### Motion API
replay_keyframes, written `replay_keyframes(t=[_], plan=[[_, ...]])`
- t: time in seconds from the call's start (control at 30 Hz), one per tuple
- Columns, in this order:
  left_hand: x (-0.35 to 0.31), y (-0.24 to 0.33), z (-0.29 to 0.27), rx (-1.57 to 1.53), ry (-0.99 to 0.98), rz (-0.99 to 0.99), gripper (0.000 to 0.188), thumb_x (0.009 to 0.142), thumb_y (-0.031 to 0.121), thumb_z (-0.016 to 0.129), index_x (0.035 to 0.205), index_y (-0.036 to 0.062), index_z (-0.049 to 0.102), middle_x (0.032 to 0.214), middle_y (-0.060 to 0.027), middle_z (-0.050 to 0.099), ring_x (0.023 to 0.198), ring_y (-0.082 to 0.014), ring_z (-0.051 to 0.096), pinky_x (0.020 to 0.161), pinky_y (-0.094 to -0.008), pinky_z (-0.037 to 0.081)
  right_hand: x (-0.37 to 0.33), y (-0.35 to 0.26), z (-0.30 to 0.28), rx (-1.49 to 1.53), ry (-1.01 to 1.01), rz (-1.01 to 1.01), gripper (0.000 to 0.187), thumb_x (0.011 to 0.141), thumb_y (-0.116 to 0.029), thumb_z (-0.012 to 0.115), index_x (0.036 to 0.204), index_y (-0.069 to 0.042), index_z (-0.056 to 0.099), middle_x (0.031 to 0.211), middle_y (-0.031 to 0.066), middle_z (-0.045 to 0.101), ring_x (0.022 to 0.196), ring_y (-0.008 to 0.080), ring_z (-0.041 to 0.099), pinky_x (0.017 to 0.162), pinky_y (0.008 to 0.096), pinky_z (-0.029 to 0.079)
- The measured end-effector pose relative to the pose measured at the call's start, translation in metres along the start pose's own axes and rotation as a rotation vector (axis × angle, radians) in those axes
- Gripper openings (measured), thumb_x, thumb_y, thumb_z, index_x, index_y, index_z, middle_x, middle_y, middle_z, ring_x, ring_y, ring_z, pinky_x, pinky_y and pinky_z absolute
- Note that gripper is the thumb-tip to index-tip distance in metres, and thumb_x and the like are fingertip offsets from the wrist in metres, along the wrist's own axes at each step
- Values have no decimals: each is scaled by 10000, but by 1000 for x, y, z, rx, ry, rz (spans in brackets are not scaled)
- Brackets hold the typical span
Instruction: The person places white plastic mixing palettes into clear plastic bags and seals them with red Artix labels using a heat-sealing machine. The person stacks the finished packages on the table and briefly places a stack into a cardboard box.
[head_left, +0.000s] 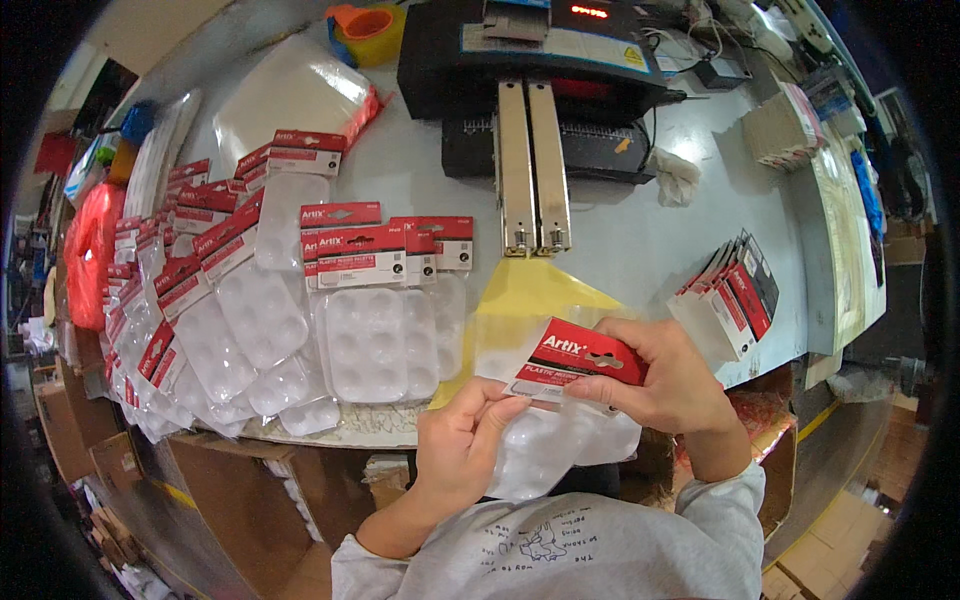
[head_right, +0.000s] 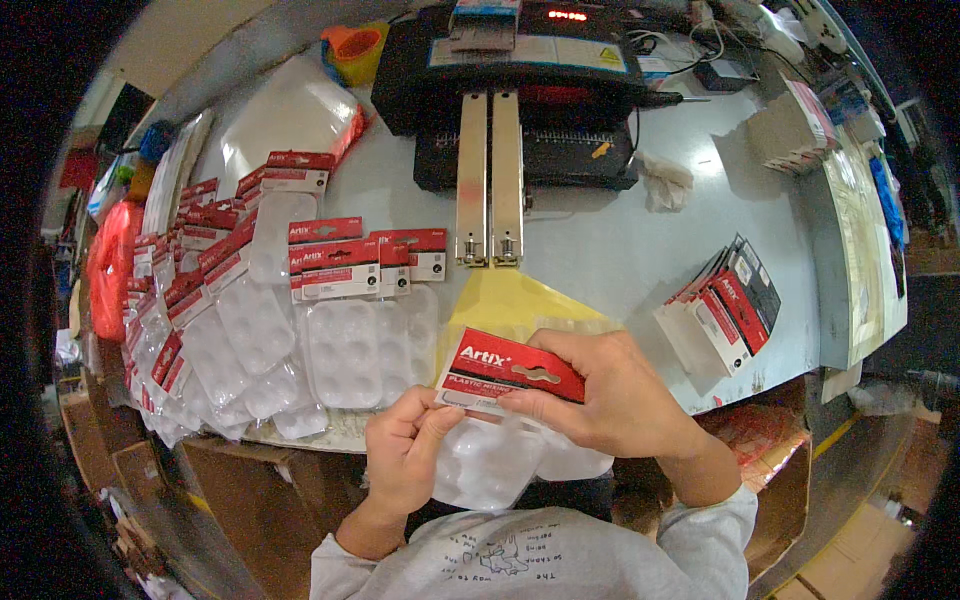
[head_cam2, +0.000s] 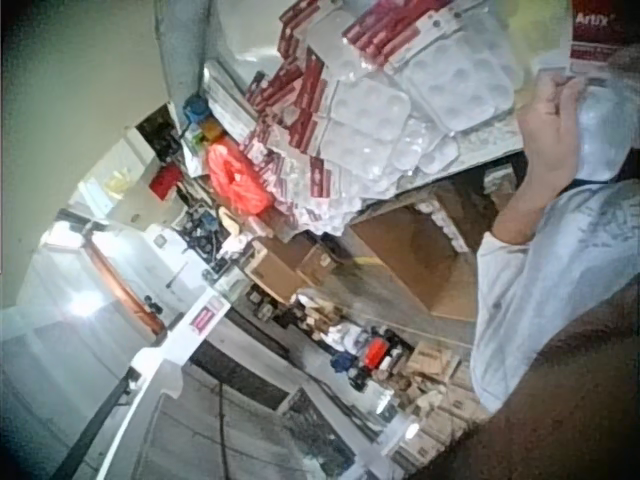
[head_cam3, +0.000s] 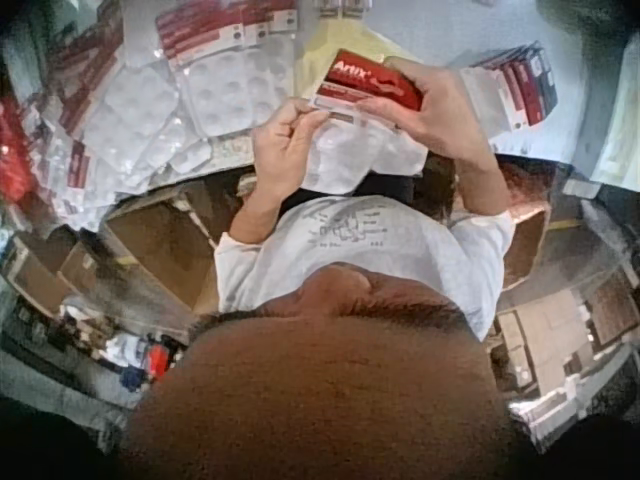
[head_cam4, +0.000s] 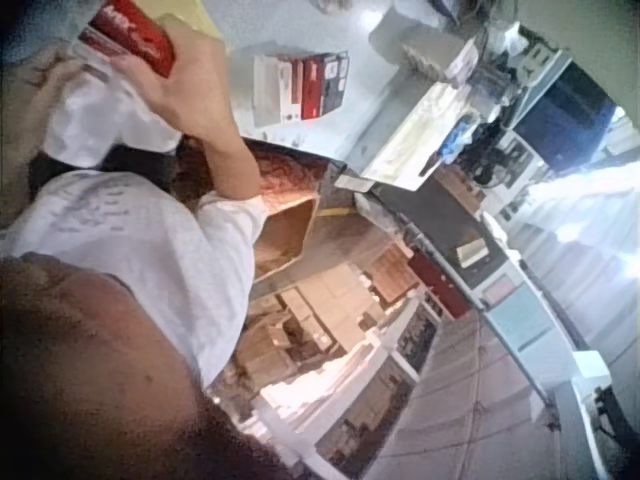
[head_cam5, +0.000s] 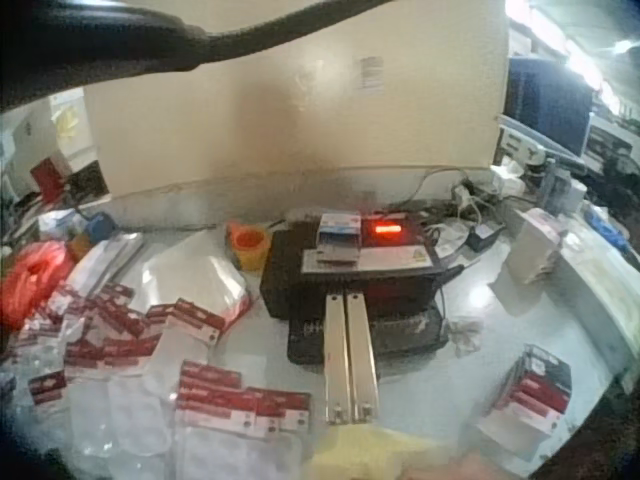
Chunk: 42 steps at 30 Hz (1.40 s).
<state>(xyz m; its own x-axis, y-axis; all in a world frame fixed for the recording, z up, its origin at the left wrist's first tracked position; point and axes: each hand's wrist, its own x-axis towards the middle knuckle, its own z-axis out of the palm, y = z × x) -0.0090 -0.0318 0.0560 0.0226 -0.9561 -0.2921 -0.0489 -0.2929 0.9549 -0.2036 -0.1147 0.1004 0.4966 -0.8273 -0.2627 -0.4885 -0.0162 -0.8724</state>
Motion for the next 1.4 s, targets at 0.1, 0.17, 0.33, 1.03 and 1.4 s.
replay_keyframes(t=[0.1, 0.17, 0.33, 1.03, 1.4], plan=[[4, -4, 0, 27, -24, -10, 126, 882, 117, 612, 891, -8, 610, 637, -7, 597, 578, -24, 449, 537, -190, 386, 5, 2, -1, -16, -27, 29, 272, 754, -234, 735, 868, -17, 614, 660, 147, 578, 562, 278, 553, 552, 332, 440], [7, -7, 1, 41, -22, -20, 134, 882, 126, 614, 885, -8, 612, 626, -7, 584, 571, -29, 440, 530, -191, 378, 5, 3, -4, -61, -61, 48, 261, 750, -234, 730, 856, -27, 613, 663, 150, 578, 567, 302, 553, 550, 340, 441], [13, -13, 6, -118, -22, -81, 134, 900, 103, 580, 853, -19, 606, 737, 5, 605, 674, -33, 482, 604, -189, 397, 9, 5, -8, -171, -51, -23, 277, 720, -228, 754, 837, -22, 611, 603, 122, 535, 514, 245, 471, 505, 317, 400], [35, -27, 7, 165, 247, 73, 255, 961, 183, 461, 825, -26, 515, 680, -72, 513, 659, -108, 452, 596, -265, 381, 4, 56, 13, 651, 5, 388, 142, 870, -97, 590, 842, 40, 617, 706, 74, 633, 551, 114, 602, 503, 228, 487], [108, -33, 15, 316, 304, 69, 289, 981, 245, 394, 844, 1, 466, 683, -135, 508, 625, -216, 465, 599, -327, 392, 64, 87, 21, 808, 276, 342, 164, 877, -151, 584, 835, 7, 597, 725, 75, 620, 588, 132, 611, 553, 250, 512]])
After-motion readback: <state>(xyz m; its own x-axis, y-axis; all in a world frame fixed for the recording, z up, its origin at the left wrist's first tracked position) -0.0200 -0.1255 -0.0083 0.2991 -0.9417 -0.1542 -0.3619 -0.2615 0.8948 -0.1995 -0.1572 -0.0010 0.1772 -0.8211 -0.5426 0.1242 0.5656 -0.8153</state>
